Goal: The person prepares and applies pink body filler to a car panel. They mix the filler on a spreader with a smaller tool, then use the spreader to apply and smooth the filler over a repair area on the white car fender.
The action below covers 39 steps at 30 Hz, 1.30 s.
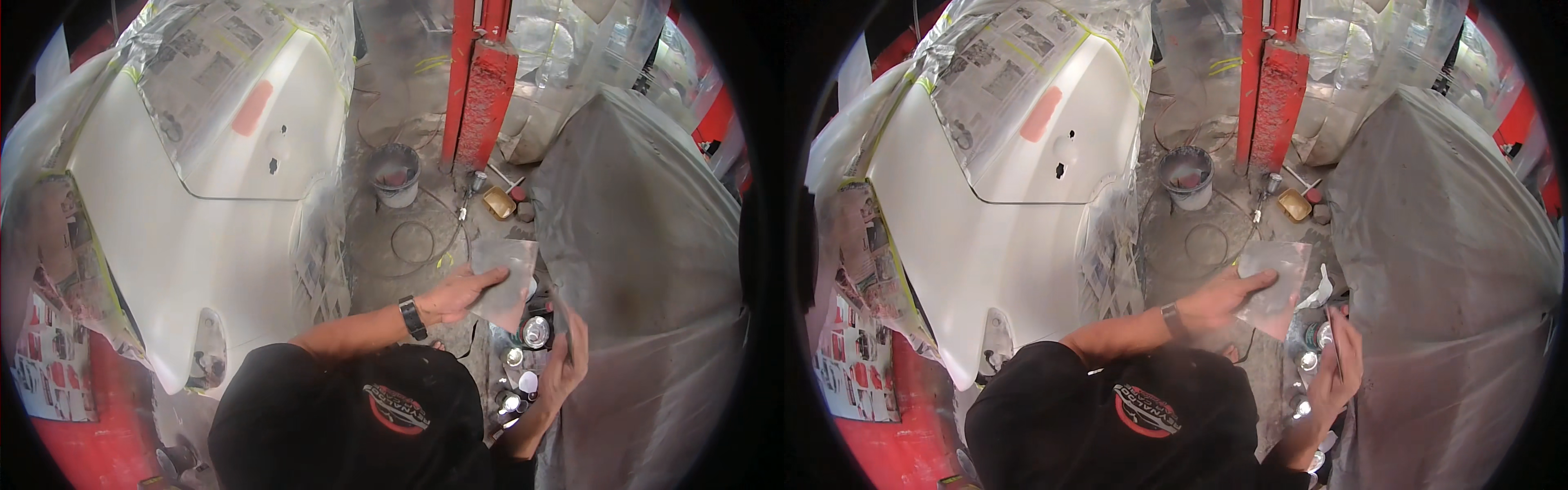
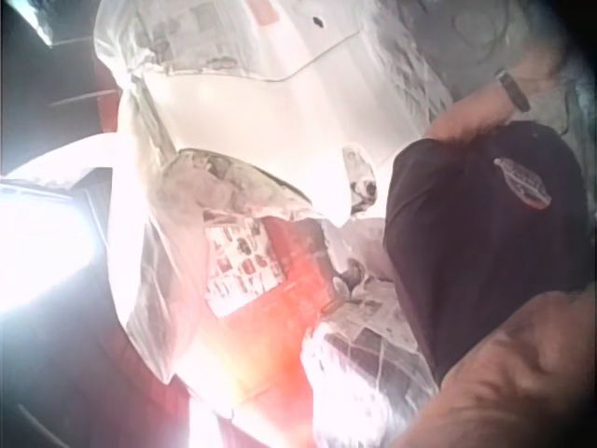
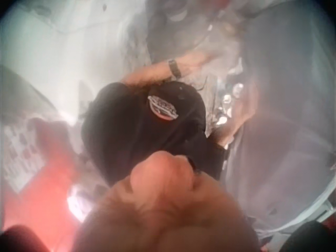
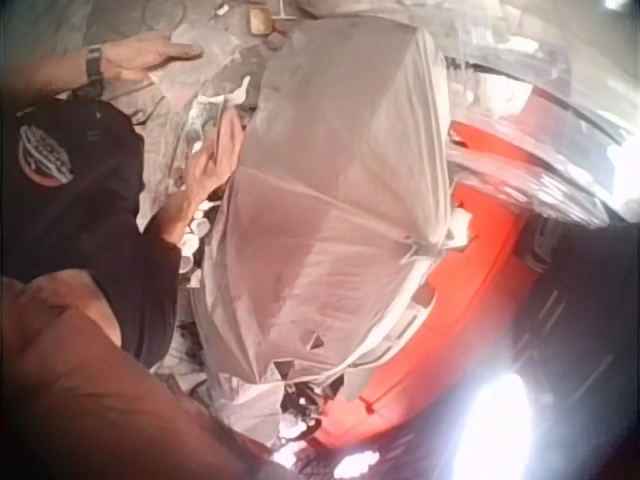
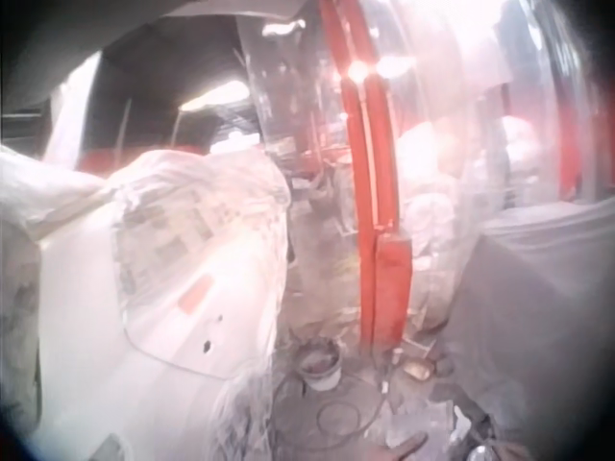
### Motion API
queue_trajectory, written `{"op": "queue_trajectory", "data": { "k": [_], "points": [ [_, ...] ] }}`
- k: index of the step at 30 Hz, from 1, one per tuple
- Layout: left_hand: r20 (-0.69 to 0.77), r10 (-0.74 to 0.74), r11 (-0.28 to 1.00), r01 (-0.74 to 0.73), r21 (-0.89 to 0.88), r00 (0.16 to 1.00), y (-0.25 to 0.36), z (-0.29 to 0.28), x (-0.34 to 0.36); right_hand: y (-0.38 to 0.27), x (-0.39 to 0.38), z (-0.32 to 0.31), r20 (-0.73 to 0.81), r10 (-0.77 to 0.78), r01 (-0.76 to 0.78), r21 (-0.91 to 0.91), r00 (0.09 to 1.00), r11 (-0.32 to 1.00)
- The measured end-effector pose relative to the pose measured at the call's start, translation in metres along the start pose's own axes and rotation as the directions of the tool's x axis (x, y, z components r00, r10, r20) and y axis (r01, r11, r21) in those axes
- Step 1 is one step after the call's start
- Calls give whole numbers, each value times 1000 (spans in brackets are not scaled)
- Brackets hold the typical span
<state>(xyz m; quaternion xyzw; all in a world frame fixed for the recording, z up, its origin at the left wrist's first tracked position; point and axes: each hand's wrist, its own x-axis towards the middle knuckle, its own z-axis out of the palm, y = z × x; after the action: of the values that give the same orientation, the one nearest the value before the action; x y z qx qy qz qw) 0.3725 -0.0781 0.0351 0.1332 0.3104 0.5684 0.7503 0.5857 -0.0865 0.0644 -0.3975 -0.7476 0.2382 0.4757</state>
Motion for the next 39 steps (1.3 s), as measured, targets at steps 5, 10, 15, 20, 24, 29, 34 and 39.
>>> {"op": "queue_trajectory", "data": {
  "k": [5, 10, 15, 20, 24, 29, 34, 39],
  "points": [
    [134, 383, 520, -333, 786, 914, -15, -4, 11, 26, 11, 3, 295, -138, 300, -624, 945, 721],
    [138, 498, 387, -361, 848, 856, -22, -6, 19, 23, -16, 14, 454, -99, 312, -424, 886, 850],
    [44, 605, 523, -439, 730, 795, -15, -14, 36, 21, -24, 12, 581, -46, 292, -336, 812, 895],
    [38, 394, 865, -385, 321, 918, 21, -2, 35, 28, -8, -4, 194, -77, 90, -58, 978, 994],
    [16, 54, 995, -52, -88, 998, 14, 7, 19, 13, 3, 24, -89, -206, 217, 145, 974, 965],
    [104, 202, 979, -200, -33, 974, -7, -7, 21, 3, 13, 32, 197, -422, 439, -53, 885, 897],
    [146, 189, 981, -194, 22, 971, 13, 2, 9, 41, 18, 25, 210, -158, 225, -343, 965, 912],
    [77, 306, 949, -311, 57, 949, 33, 3, 13, 67, -2, 9, 244, 136, -67, -270, 960, 960]
  ]
}}
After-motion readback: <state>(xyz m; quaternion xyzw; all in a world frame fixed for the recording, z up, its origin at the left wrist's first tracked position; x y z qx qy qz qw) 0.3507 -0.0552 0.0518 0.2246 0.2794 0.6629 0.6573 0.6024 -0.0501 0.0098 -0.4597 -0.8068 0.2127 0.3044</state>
